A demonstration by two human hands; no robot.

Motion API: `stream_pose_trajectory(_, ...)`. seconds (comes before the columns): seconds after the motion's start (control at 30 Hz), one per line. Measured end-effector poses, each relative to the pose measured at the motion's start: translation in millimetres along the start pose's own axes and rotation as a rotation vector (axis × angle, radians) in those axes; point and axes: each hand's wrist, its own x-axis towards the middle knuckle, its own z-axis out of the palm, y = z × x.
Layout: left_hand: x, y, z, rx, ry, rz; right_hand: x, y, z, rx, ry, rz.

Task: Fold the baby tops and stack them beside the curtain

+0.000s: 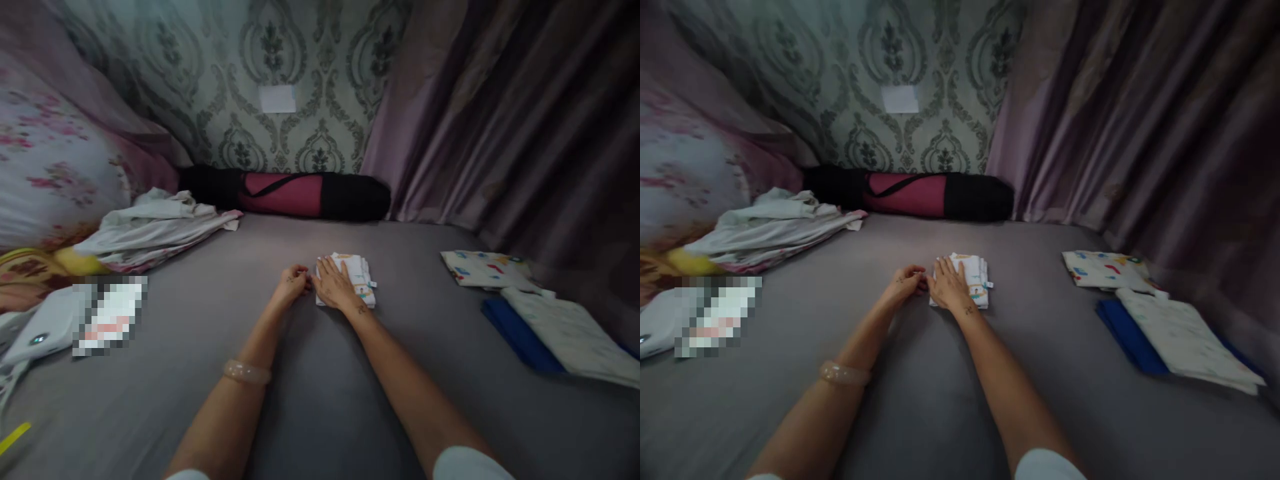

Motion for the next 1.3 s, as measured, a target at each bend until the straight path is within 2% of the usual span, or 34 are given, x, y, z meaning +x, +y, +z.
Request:
stream_pose_trajectory(0.13,1.4,-1.3,3.6,0.132,-0.095,0.05,-0.7,-2.9,-20.0,0.097,-0.07,0.058)
stream_pose_trajectory(0.27,3.7,-3.9,4.1,0.178,-0.137,0.059,-9.3,9.2,-53.7,0.213,0.048,0.182)
stream_pose_trajectory(0.33,6.2,-7.1,4.6,0.177,-0.156,0.064,-18.9,20.8,-69.2,0.167,0.131,0.294)
stream_pose_trajectory(0.4,7.7,-10.2,5.9,0.181,-0.176,0.044,-30.1,32.8,-80.0,0.103,0.162,0.43)
stream_pose_trajectory(0.53,2.9,-10.5,12.2,0.132,-0.213,-0.034,-46.9,47.3,-83.3,0.005,0.104,0.617)
stream_pose_trajectory(0.6,-3.2,-7.2,17.0,0.092,-0.22,-0.073,-50.2,47.4,-78.2,-0.031,0.083,0.619)
stream_pose_trajectory(0.8,-20.9,4.6,29.9,-0.026,-0.273,-0.176,-51.0,35.0,-65.1,-0.045,0.063,0.484)
stream_pose_trajectory(1.03,-20.0,-0.8,30.9,-0.05,-0.341,-0.255,-51.5,25.1,-64.8,0.033,0.055,0.384)
stream_pose_trajectory(1.1,-19.8,-3.7,31.8,-0.016,-0.32,-0.256,-51.6,22.6,-63.9,0.091,0.052,0.365)
stream_pose_trajectory(1.3,-34.9,-2.5,43.9,-0.036,-0.242,-0.142,-49.0,21.9,-59.0,0.263,0.057,0.393)
